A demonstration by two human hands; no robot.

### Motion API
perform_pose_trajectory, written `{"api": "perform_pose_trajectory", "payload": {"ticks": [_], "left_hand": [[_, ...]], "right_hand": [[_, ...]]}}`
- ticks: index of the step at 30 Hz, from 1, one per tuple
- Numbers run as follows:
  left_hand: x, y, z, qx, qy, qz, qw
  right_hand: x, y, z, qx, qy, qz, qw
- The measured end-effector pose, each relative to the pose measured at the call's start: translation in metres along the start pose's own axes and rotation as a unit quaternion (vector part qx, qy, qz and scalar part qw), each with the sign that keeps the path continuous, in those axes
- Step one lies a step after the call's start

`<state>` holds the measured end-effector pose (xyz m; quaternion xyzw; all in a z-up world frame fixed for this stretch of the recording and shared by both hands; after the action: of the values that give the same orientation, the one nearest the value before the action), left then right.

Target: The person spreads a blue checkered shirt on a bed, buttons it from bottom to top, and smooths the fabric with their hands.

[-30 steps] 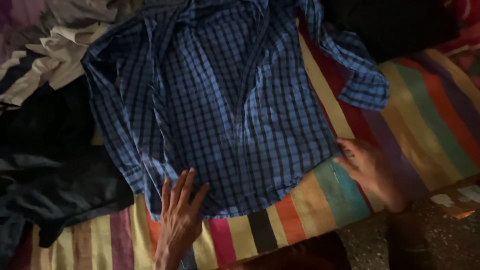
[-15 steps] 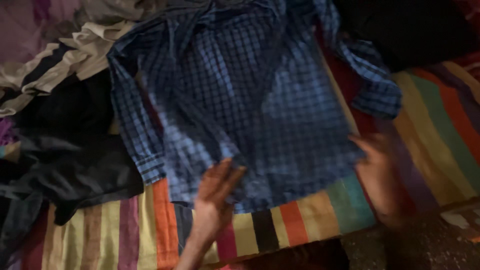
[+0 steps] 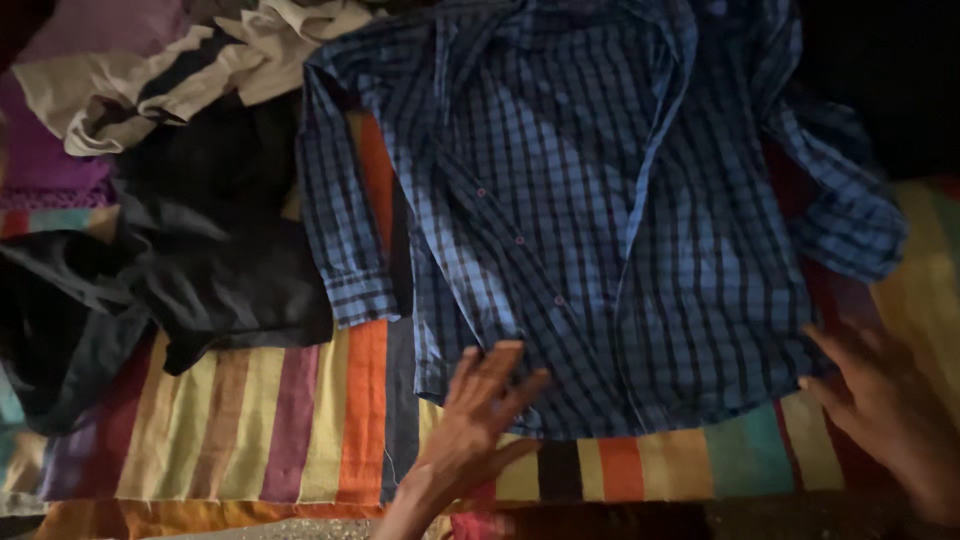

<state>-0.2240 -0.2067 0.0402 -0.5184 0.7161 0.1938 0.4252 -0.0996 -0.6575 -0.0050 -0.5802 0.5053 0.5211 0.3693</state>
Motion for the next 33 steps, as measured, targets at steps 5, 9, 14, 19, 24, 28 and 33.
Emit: {"api": "perform_pose_trajectory", "payload": {"ticks": [5, 9, 14, 19, 24, 28, 33], "left_hand": [[-0.035, 0.040, 0.032, -0.081, -0.101, -0.146, 0.981], [-0.036, 0.044, 0.049, -0.158, -0.113, -0.166, 0.967], [-0.033, 0.022, 0.063, -0.140, -0.150, -0.161, 0.965], [-0.039, 0.028, 0.071, -0.142, -0.121, -0.201, 0.962], [-0.053, 0.075, 0.065, -0.170, -0.120, -0.290, 0.934], [-0.052, 0.091, 0.076, -0.334, -0.119, -0.072, 0.932], [-0.051, 0.076, 0.045, -0.179, -0.162, -0.121, 0.963]], "right_hand": [[-0.093, -0.040, 0.095, -0.148, -0.164, -0.008, 0.975], [-0.137, -0.042, 0.191, -0.386, -0.284, -0.101, 0.872], [-0.131, -0.078, 0.254, -0.397, -0.262, 0.017, 0.879], [-0.121, -0.107, 0.281, -0.350, -0.291, -0.236, 0.859], [-0.089, -0.110, 0.279, -0.357, -0.413, -0.131, 0.828], [-0.078, -0.107, 0.279, -0.327, -0.430, -0.047, 0.840], [-0.107, -0.121, 0.272, -0.310, -0.381, -0.076, 0.868]]}}
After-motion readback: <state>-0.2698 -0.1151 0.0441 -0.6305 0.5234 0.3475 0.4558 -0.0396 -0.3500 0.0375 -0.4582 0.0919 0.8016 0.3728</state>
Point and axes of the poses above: each hand's wrist, its own y-axis away from the middle knuckle, its own x-axis out of the palm, z = x × y, the point moved 3 cm from there along -y, towards the middle knuckle, and after that the axes turned 1 degree about z, right-handed, at the moved point
